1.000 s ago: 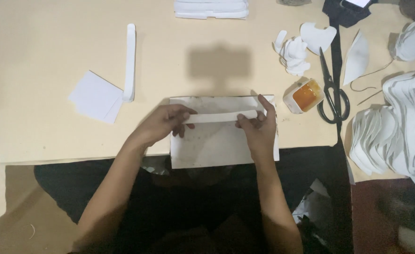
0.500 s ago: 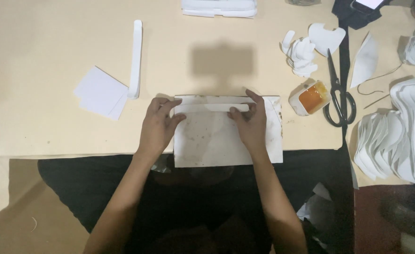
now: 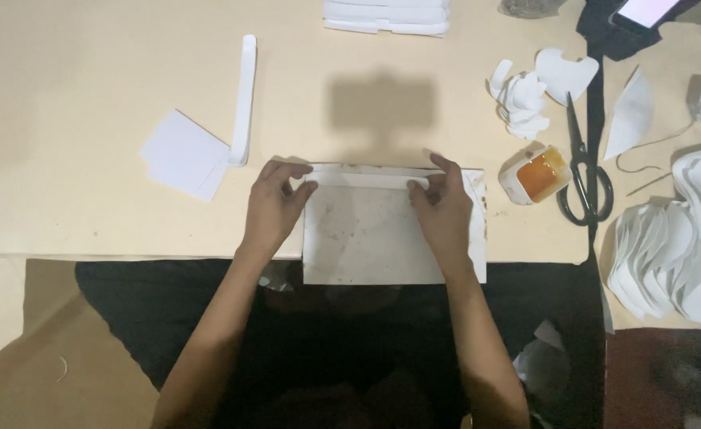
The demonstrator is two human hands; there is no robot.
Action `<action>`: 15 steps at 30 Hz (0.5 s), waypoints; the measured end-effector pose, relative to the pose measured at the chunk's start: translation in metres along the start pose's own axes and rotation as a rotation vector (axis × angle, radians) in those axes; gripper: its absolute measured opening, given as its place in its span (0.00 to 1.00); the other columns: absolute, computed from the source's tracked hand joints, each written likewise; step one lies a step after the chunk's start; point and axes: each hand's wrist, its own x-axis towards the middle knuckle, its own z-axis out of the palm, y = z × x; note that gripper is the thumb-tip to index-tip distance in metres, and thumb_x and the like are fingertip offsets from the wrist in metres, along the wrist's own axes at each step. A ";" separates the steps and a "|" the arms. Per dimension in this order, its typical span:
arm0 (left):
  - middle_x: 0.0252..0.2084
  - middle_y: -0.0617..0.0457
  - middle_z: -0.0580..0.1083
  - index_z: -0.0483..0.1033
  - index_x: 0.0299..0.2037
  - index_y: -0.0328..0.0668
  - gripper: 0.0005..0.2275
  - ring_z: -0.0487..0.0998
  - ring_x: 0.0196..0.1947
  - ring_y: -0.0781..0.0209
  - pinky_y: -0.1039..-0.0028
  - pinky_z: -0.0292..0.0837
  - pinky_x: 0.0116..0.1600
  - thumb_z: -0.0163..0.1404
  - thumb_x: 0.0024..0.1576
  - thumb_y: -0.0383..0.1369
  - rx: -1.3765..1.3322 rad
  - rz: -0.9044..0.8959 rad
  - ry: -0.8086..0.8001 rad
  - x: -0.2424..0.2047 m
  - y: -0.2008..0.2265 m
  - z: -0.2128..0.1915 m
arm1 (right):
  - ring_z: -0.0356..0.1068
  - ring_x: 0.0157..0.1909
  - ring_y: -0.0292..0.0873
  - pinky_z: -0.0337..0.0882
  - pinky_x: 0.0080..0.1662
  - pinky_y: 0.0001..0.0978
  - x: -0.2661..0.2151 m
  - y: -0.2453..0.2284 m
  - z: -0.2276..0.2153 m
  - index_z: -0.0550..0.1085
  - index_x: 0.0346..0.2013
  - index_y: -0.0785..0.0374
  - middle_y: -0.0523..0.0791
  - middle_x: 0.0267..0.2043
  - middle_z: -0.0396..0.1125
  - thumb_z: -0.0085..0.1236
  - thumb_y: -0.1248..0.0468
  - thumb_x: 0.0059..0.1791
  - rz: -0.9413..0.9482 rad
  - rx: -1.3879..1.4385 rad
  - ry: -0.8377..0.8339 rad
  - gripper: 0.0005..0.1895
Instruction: Assembling leather components by gluing and aligning thin strips onto a base material.
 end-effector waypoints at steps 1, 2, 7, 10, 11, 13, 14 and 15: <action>0.40 0.49 0.75 0.81 0.46 0.46 0.08 0.77 0.34 0.57 0.69 0.76 0.35 0.60 0.57 0.31 0.002 -0.002 0.008 0.000 -0.003 0.000 | 0.77 0.44 0.52 0.77 0.48 0.46 0.000 -0.001 0.000 0.63 0.65 0.60 0.55 0.47 0.70 0.59 0.66 0.52 -0.007 0.002 -0.004 0.27; 0.40 0.49 0.76 0.82 0.46 0.46 0.08 0.77 0.33 0.57 0.69 0.75 0.34 0.60 0.57 0.31 -0.012 -0.022 0.001 0.000 -0.006 0.001 | 0.77 0.46 0.54 0.77 0.48 0.47 0.000 -0.001 -0.001 0.64 0.64 0.62 0.56 0.47 0.71 0.60 0.66 0.52 -0.014 -0.043 -0.002 0.27; 0.39 0.50 0.77 0.81 0.47 0.46 0.09 0.78 0.35 0.56 0.66 0.76 0.36 0.59 0.57 0.30 0.000 -0.042 -0.028 0.000 -0.001 -0.001 | 0.75 0.50 0.56 0.76 0.49 0.49 -0.001 -0.007 -0.004 0.63 0.66 0.61 0.56 0.47 0.72 0.59 0.63 0.53 0.005 -0.086 -0.002 0.27; 0.39 0.48 0.77 0.78 0.49 0.42 0.11 0.78 0.35 0.54 0.65 0.75 0.36 0.59 0.56 0.29 -0.012 -0.091 -0.016 -0.001 0.003 -0.003 | 0.75 0.52 0.54 0.75 0.52 0.48 0.001 -0.010 -0.004 0.62 0.67 0.59 0.55 0.47 0.73 0.59 0.62 0.52 0.014 -0.123 -0.036 0.29; 0.40 0.48 0.78 0.77 0.51 0.41 0.13 0.78 0.36 0.53 0.65 0.75 0.36 0.59 0.56 0.30 -0.010 -0.123 -0.034 -0.001 0.005 -0.005 | 0.75 0.52 0.55 0.76 0.51 0.48 0.002 -0.012 -0.004 0.62 0.67 0.58 0.55 0.47 0.73 0.59 0.63 0.52 0.006 -0.126 -0.042 0.29; 0.41 0.47 0.79 0.76 0.52 0.41 0.15 0.79 0.36 0.53 0.64 0.75 0.37 0.59 0.56 0.30 -0.009 -0.154 -0.051 -0.002 0.008 -0.008 | 0.75 0.52 0.55 0.76 0.51 0.49 0.004 -0.012 -0.004 0.63 0.67 0.58 0.55 0.47 0.73 0.59 0.64 0.52 -0.003 -0.128 -0.049 0.29; 0.40 0.48 0.79 0.73 0.54 0.40 0.16 0.79 0.35 0.53 0.65 0.75 0.36 0.59 0.56 0.30 -0.022 -0.176 -0.032 -0.003 0.008 -0.009 | 0.75 0.52 0.56 0.76 0.51 0.49 0.006 -0.010 -0.004 0.62 0.67 0.58 0.55 0.46 0.73 0.59 0.64 0.52 -0.011 -0.133 -0.058 0.30; 0.40 0.48 0.79 0.69 0.56 0.39 0.18 0.78 0.35 0.54 0.66 0.74 0.36 0.58 0.57 0.30 -0.034 -0.199 -0.012 -0.004 0.007 -0.011 | 0.75 0.52 0.56 0.76 0.51 0.49 0.007 -0.009 -0.004 0.62 0.68 0.58 0.54 0.46 0.73 0.60 0.64 0.52 -0.018 -0.137 -0.068 0.31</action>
